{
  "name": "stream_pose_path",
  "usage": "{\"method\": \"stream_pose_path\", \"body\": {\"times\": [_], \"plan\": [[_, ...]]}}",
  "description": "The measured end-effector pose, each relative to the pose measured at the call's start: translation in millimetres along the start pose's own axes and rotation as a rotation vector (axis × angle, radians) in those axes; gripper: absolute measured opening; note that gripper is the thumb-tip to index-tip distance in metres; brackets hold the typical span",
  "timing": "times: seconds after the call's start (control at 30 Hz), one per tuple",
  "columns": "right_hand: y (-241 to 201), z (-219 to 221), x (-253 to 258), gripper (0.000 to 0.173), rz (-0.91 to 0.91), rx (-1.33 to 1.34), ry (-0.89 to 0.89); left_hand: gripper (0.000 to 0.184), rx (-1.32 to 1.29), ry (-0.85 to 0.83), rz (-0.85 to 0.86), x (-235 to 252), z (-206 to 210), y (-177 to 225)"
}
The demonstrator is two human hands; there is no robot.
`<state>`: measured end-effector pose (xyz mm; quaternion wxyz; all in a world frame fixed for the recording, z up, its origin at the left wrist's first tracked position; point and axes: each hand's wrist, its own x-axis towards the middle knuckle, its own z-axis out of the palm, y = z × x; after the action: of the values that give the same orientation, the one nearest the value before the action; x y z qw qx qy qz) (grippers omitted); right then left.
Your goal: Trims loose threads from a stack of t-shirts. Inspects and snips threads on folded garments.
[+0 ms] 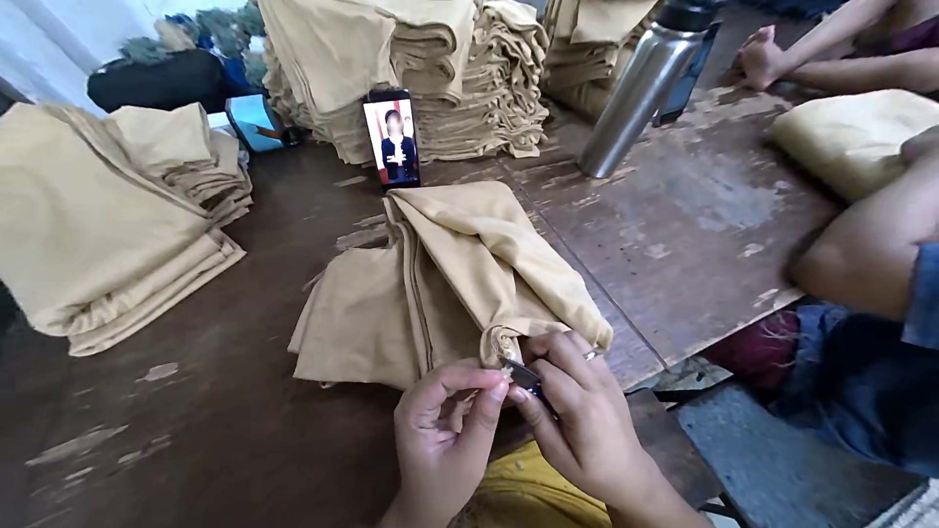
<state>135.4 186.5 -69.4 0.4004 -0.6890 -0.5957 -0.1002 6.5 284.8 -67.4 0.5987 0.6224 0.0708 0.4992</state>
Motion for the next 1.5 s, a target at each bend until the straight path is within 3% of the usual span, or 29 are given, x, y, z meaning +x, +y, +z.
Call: {"method": "stream_pose_path", "body": {"times": [0.33,0.5,0.73,1.03,1.33,1.5], "plan": [[9,-13,-6,0.048,0.026,0.233,-0.102,0.012,-0.073,0.111,-0.110,4,7,4],[6,-11,-1,0.048,0.037,0.210,-0.117,0.026,-0.051,0.058,-0.110,5,7,3],[2,-9,1,0.050,0.035,0.179,-0.133,0.022,-0.037,0.005,-0.093,6,4,3],[-2,-7,0,0.049,0.034,0.082,-0.112,0.028,-0.004,0.061,-0.187,16,12,9],[0,-4,0,0.048,0.014,0.032,-0.093,0.033,-0.005,0.046,-0.164,13,9,6],[3,-9,-1,0.049,0.048,0.149,-0.055,0.030,-0.021,0.027,-0.133,8,2,6]]}}
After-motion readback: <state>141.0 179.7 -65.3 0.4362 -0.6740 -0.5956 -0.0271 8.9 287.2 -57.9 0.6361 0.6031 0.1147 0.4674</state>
